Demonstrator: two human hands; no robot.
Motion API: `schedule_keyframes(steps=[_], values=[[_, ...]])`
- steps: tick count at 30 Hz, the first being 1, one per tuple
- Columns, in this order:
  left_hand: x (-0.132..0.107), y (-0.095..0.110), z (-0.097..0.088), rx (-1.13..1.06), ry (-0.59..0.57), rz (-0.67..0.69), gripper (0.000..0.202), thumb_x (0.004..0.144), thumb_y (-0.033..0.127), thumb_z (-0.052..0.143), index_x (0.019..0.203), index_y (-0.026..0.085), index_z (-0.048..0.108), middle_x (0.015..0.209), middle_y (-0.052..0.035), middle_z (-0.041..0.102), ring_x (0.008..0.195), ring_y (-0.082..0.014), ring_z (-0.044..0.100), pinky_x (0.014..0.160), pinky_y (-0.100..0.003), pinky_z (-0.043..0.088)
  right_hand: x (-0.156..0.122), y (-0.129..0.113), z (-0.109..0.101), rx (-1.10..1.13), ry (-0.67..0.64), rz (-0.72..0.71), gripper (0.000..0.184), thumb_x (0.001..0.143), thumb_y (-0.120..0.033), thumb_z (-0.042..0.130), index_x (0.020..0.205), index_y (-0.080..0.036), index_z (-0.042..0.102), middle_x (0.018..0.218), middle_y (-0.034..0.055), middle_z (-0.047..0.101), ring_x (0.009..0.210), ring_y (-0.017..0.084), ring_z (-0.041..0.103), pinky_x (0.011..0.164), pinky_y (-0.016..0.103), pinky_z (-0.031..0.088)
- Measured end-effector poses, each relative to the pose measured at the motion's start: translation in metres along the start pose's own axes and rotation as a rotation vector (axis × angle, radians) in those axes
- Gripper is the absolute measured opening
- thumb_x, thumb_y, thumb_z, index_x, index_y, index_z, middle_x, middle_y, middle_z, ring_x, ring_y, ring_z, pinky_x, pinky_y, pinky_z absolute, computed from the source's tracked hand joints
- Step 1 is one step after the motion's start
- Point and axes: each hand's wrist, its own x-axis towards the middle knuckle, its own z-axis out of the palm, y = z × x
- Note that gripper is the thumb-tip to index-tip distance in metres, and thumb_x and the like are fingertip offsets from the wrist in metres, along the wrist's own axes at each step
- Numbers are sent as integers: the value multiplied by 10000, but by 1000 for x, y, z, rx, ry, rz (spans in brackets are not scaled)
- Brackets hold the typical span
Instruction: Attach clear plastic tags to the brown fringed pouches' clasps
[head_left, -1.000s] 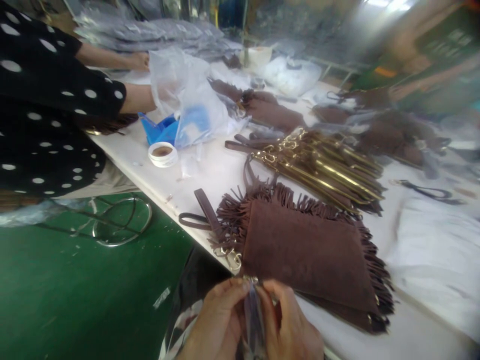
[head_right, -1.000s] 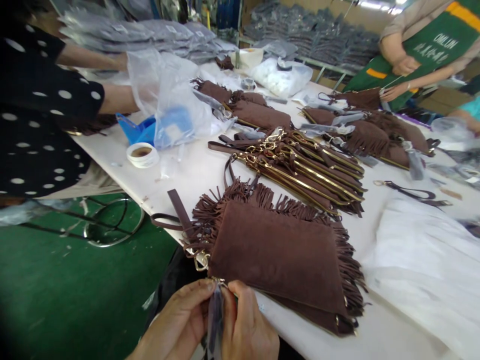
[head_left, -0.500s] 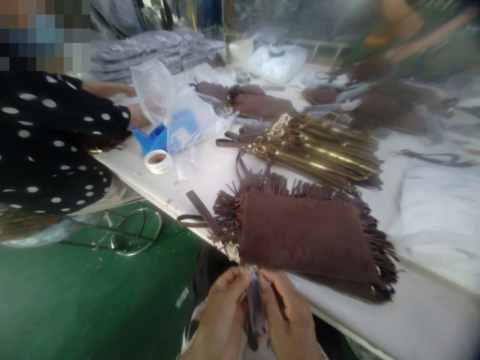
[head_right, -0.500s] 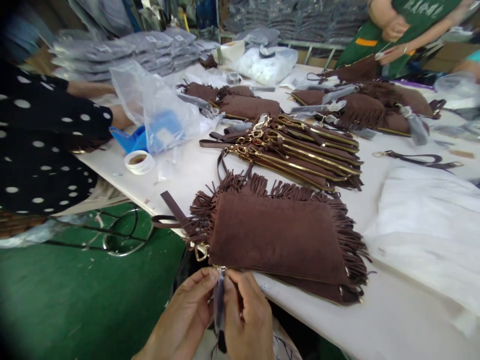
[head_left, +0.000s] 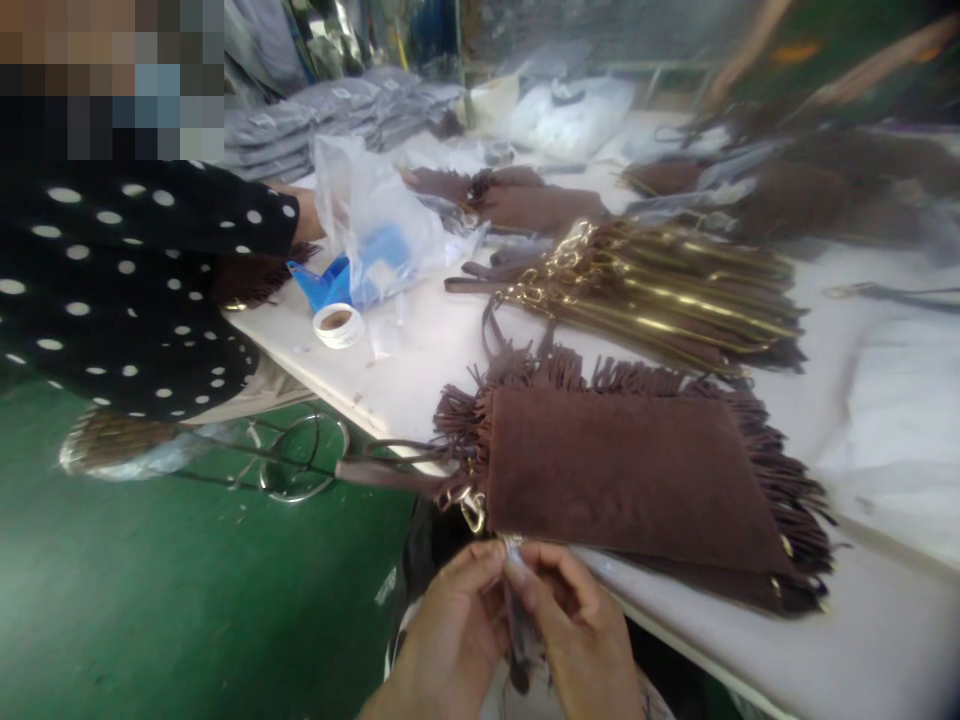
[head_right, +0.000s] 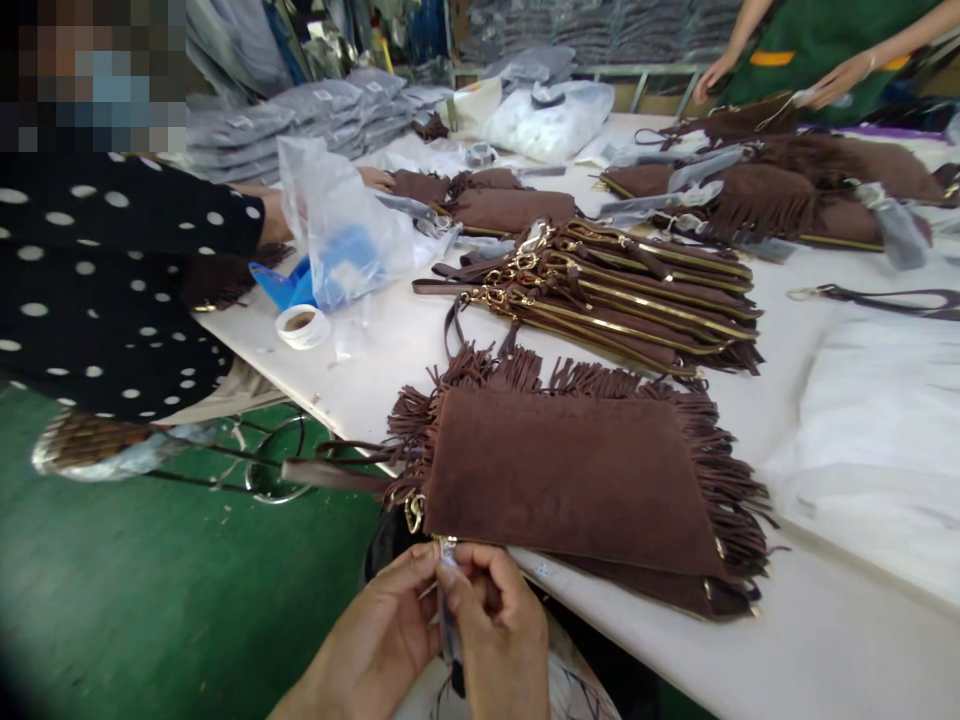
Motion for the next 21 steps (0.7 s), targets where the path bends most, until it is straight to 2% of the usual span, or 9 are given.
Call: schedule_keyframes(steps=[5,8,11,13,16,18,19,21], values=[[3,0,0,-30,-22,-113,153,814,179,687,943,101,667,898,-106,682,799,-211,647,757,-312,502,1,-2,-6,-29,-21,-73,255,816,-443,673,908,-212,728,857,16,726,771,179,642,667,222,470],[4,-2,-1,-50,-21,-121,150,835,160,667,969,93,660,943,-117,672,824,-205,640,773,-312,502,2,2,-10,-74,-44,-120,230,846,-426,650,917,-221,727,878,7,722,769,166,639,697,218,472],[4,-4,-1,-4,-18,-57,148,790,178,725,912,137,650,902,-76,655,808,-195,628,737,-301,499,3,7,-12,-131,-52,-191,211,885,-391,618,957,-223,723,897,9,714,782,160,643,699,212,474],[4,-5,-1,60,7,2,169,759,209,760,865,152,643,848,-51,641,765,-182,615,686,-282,491,3,10,-12,-163,-31,-293,186,909,-346,593,973,-226,720,914,12,705,812,158,645,726,210,474],[3,-6,1,167,46,110,178,764,258,764,854,149,656,829,-51,641,738,-167,600,645,-259,481,0,10,-9,-179,16,-481,178,942,-277,543,981,-234,711,902,14,683,836,151,635,767,211,464],[1,-6,2,256,48,172,182,793,291,746,870,142,676,826,-57,647,723,-159,596,644,-251,482,-2,8,-6,-171,39,-547,196,954,-268,518,980,-232,708,903,26,677,842,157,631,780,223,463],[1,-6,3,303,45,190,192,806,307,738,880,139,684,822,-59,651,708,-156,593,641,-249,480,-2,7,-5,-168,55,-532,195,952,-285,520,976,-230,706,902,31,680,830,162,631,774,231,465],[1,-4,5,381,43,199,221,817,333,734,902,133,696,815,-66,662,675,-154,588,616,-243,468,-3,8,-4,-154,73,-389,191,922,-361,568,955,-222,695,873,34,693,767,171,632,719,242,475]])
